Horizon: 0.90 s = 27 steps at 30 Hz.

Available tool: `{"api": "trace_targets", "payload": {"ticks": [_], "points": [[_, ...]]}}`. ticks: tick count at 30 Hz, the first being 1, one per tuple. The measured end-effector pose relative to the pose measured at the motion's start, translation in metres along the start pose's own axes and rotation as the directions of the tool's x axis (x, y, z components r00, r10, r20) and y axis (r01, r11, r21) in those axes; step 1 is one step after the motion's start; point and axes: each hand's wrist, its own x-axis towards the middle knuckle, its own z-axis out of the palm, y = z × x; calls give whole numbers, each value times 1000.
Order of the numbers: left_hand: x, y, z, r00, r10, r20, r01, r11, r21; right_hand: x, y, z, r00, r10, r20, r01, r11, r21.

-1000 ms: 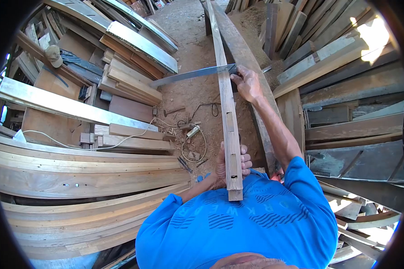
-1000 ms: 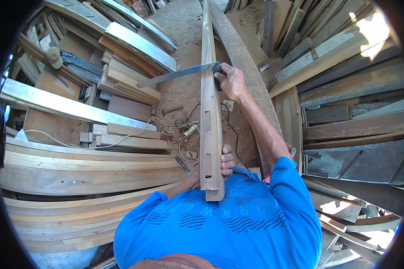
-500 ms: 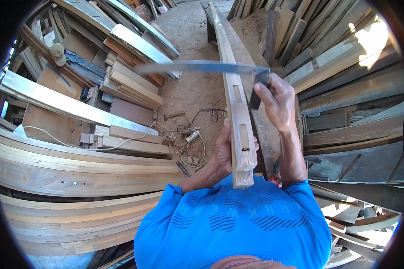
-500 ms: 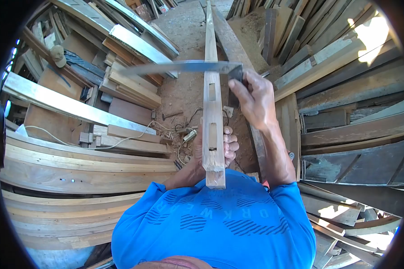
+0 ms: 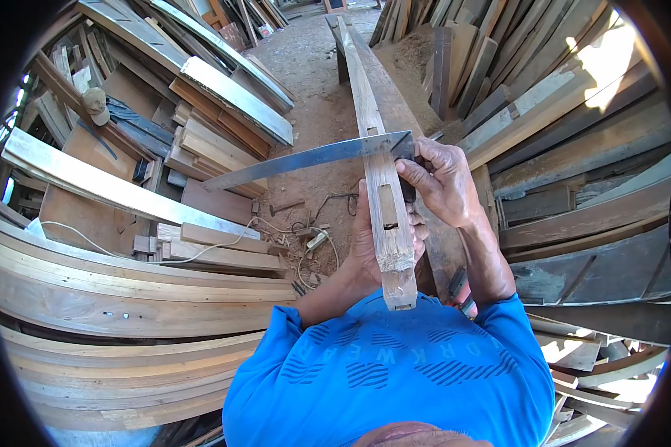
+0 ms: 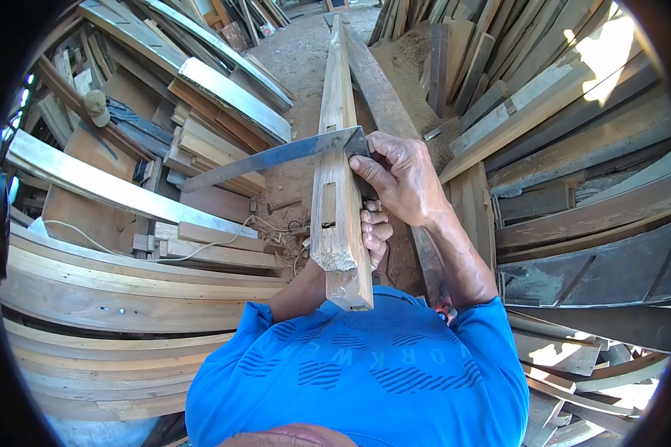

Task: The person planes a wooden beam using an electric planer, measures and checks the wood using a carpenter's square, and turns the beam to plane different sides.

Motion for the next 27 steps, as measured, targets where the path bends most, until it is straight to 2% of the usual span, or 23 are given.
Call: {"api": "trace_targets", "payload": {"ticks": [3,6,9,12,15,16,18,22,23,27], "points": [[4,2,-1,1000,-7,-8,7,1000,4,2,1,-4,997,67,32,-67,998,-7],[5,6,-12,999,4,-46,-5,1000,-6,6,10,-8,994,70,86,-68,997,-32],[3,7,-16,993,9,-117,-9,1000,-1,7,19,-8,985,93,146,-98,995,29],[-3,17,-25,962,26,-272,6,993,114,8,15,-4,980,99,171,-112,991,69],[-8,24,-30,923,140,-359,-66,975,212,8,21,2,972,133,196,-135,991,-5],[-8,26,-29,910,191,-368,-108,966,234,9,23,6,973,129,189,-126,992,-29],[-17,32,-38,938,164,-306,-105,974,201,7,28,13,977,120,179,-107,991,-79],[-39,46,-55,981,96,-166,-78,991,113,13,45,37,984,30,177,-31,1000,3],[-50,48,-54,964,126,-233,-93,985,149,24,51,41,975,126,182,-120,992,-40],[-92,66,-69,958,154,-241,-105,973,206,85,139,79,989,118,-94,-128,985,-116]]}}
